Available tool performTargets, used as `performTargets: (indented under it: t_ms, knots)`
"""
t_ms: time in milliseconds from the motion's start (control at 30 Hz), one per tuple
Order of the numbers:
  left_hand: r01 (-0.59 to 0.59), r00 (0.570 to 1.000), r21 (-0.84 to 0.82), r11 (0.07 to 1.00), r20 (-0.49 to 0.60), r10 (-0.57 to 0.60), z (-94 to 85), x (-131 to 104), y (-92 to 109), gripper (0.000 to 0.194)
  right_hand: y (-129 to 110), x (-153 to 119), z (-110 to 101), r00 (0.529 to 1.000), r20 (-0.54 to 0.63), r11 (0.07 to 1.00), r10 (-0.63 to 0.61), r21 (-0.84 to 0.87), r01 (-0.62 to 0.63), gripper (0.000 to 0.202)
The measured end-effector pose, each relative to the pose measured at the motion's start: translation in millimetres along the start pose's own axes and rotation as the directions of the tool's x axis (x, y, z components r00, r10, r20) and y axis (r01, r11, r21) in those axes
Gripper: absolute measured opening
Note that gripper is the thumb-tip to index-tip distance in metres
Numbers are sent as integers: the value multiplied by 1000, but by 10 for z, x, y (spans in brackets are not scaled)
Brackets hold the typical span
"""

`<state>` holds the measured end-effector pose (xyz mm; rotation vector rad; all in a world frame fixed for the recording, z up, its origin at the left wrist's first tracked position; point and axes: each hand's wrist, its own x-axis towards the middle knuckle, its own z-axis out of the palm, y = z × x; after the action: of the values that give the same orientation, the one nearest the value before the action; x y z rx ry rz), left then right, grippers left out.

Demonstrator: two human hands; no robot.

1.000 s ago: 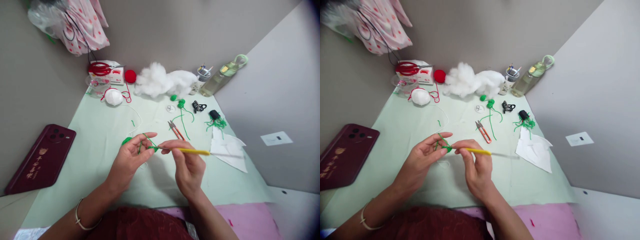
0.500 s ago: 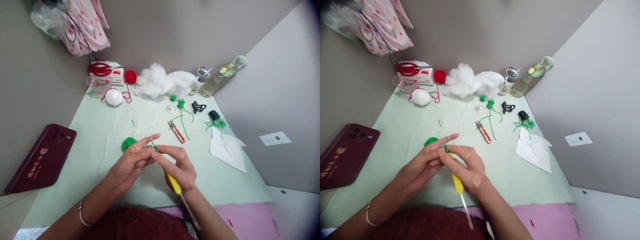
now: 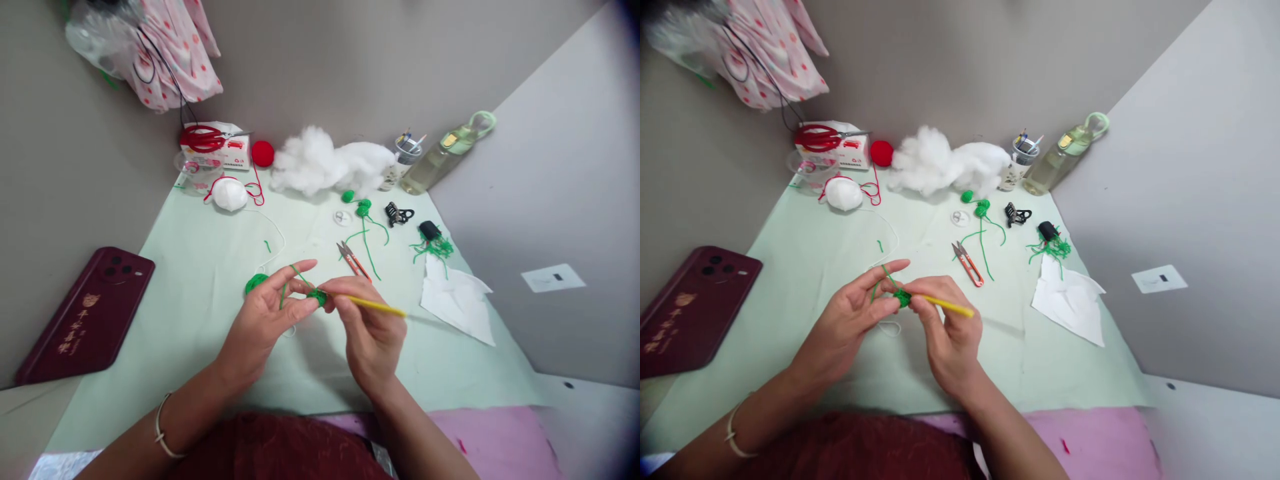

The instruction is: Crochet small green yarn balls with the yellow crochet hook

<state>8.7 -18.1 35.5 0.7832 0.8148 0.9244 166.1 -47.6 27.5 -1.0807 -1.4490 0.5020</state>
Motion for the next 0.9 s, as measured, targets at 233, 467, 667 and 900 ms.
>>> performTargets:
  t_ms: [233,467,667,900]
  knots:
    - [222,975,-270,937,53,-216,-12,28,60,34,21,-5,-58,991,-21,986,-134,-107,131,30]
    - [79,997,-86,993,22,-77,-15,44,43,32,75,94,-41,971,38,929,238,282,-238,16]
    - [25,1000,15,1000,-7,-25,-10,13,47,29,135,107,-60,946,48,863,319,397,-311,19]
    - [-3,998,104,995,-59,9,-38,-5,45,31,23,113,-116,971,54,939,232,249,-238,22]
